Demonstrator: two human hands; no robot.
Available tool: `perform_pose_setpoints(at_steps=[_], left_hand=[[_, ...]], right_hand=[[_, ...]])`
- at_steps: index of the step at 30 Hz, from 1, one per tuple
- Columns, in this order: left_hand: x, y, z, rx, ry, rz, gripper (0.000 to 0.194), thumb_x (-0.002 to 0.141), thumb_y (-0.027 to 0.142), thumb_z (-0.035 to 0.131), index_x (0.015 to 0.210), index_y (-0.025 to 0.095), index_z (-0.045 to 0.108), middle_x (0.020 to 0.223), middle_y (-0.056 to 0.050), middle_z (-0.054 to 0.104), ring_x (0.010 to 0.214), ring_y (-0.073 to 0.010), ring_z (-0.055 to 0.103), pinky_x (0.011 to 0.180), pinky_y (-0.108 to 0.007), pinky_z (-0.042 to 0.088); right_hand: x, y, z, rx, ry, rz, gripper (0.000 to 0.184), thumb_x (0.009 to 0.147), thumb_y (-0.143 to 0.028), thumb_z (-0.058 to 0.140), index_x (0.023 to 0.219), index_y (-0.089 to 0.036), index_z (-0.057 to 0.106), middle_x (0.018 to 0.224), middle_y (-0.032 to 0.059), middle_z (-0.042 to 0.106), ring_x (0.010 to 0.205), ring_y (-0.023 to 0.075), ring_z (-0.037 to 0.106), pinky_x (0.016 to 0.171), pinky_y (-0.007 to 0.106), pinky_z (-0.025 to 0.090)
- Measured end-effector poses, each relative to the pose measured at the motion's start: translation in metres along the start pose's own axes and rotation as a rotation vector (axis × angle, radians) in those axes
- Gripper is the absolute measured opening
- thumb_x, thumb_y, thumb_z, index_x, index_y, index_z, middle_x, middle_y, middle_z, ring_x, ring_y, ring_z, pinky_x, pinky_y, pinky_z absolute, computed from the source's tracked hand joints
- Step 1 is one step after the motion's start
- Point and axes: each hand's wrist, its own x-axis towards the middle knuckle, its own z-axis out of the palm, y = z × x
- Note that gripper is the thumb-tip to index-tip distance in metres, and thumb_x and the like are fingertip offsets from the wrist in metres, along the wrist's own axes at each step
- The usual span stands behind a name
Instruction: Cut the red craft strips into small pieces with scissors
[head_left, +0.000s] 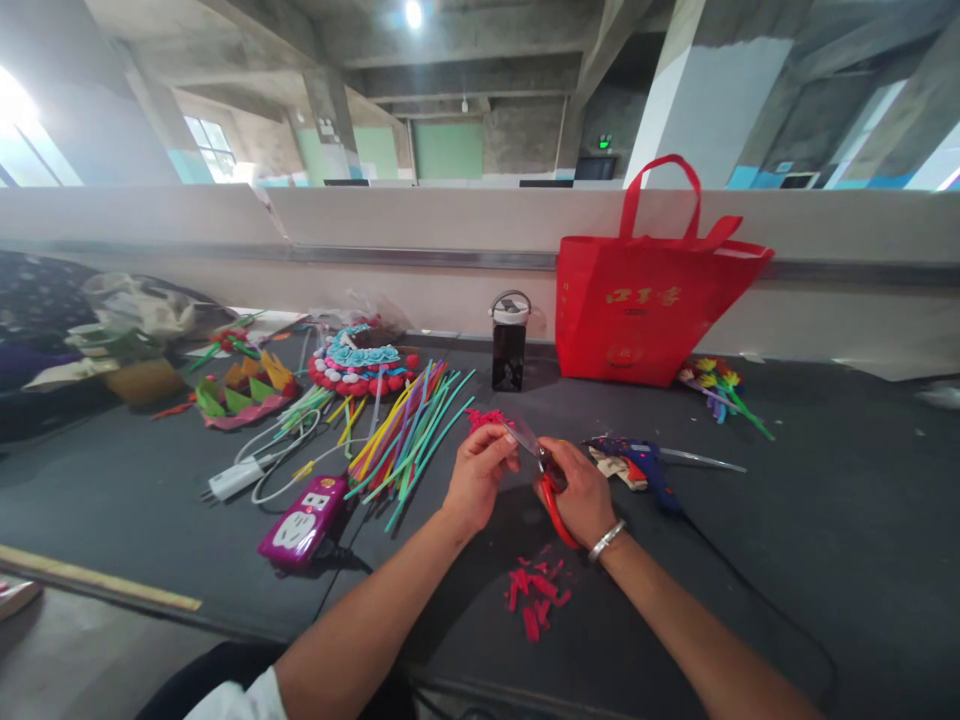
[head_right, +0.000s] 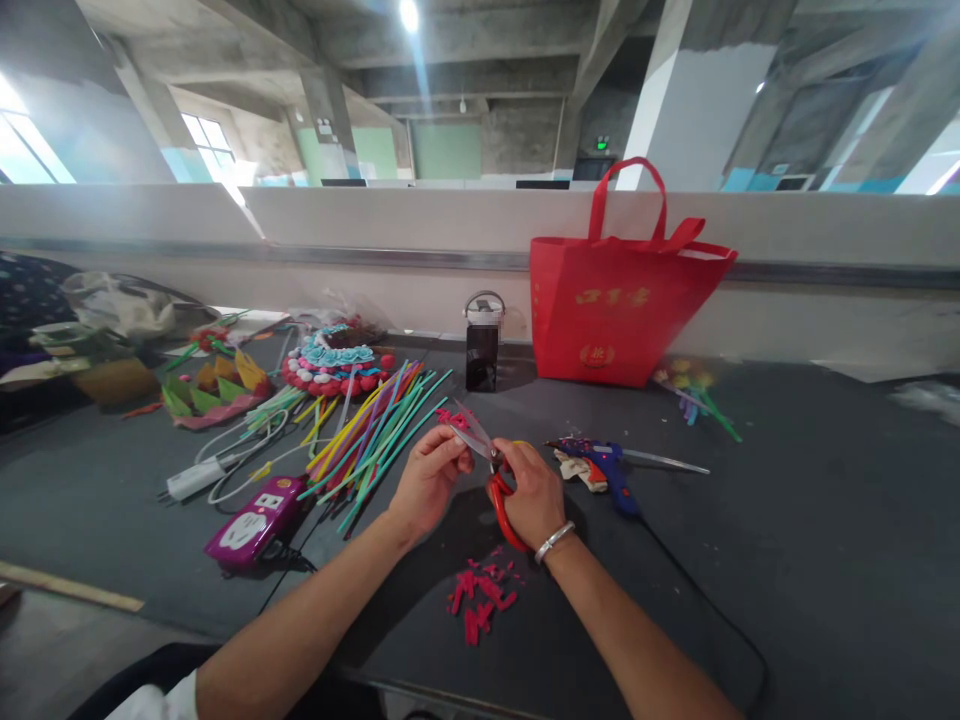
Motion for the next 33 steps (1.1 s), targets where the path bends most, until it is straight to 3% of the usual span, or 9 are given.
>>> perform_pose_setpoints(at_steps=[16, 23, 33], left_hand=[[0.0002, 0.0001, -0.0009, 0.018, -0.1, 0.005, 0.018, 0.068, 0.025, 0.077, 0.071, 0.016, 0.062, 0.058, 0.004, 0.052, 0.054, -0.0089, 0.047, 0.058, -0.024, 0.039], [0.0007, 0.0015, -0.0006, 0.046, -0.091, 0.003, 0.021, 0.066, 0.028, 0.078, 0.07, 0.016, 0.062, 0.058, 0.003, 0.052, 0.054, -0.0089, 0.046, 0.058, -0.025, 0.038], [0.0004, 0.0018, -0.0018, 0.074, -0.092, 0.035, 0.019, 0.067, 0.028, 0.077, 0.07, 0.016, 0.062, 0.059, 0.003, 0.053, 0.056, -0.0094, 0.047, 0.06, -0.025, 0.037]], right_hand=[[-0.0029, 0.0002, -0.0031, -0.007, -0.013, -0.025, 0.045, 0.072, -0.009, 0.056, 0.115, -0.022, 0.058, 0.1, 0.0051, 0.068, 0.085, 0.0194, 0.065, 0.078, 0.032, 0.053], [-0.0043, 0.0031, -0.0014, -0.023, 0.018, -0.071, 0.044, 0.073, -0.009, 0.055, 0.115, -0.022, 0.057, 0.102, 0.006, 0.068, 0.087, 0.0203, 0.065, 0.079, 0.034, 0.053], [-0.0017, -0.0034, -0.0037, -0.048, -0.023, 0.005, 0.045, 0.071, -0.01, 0.058, 0.115, -0.024, 0.058, 0.104, 0.005, 0.067, 0.088, 0.0206, 0.064, 0.08, 0.034, 0.053]])
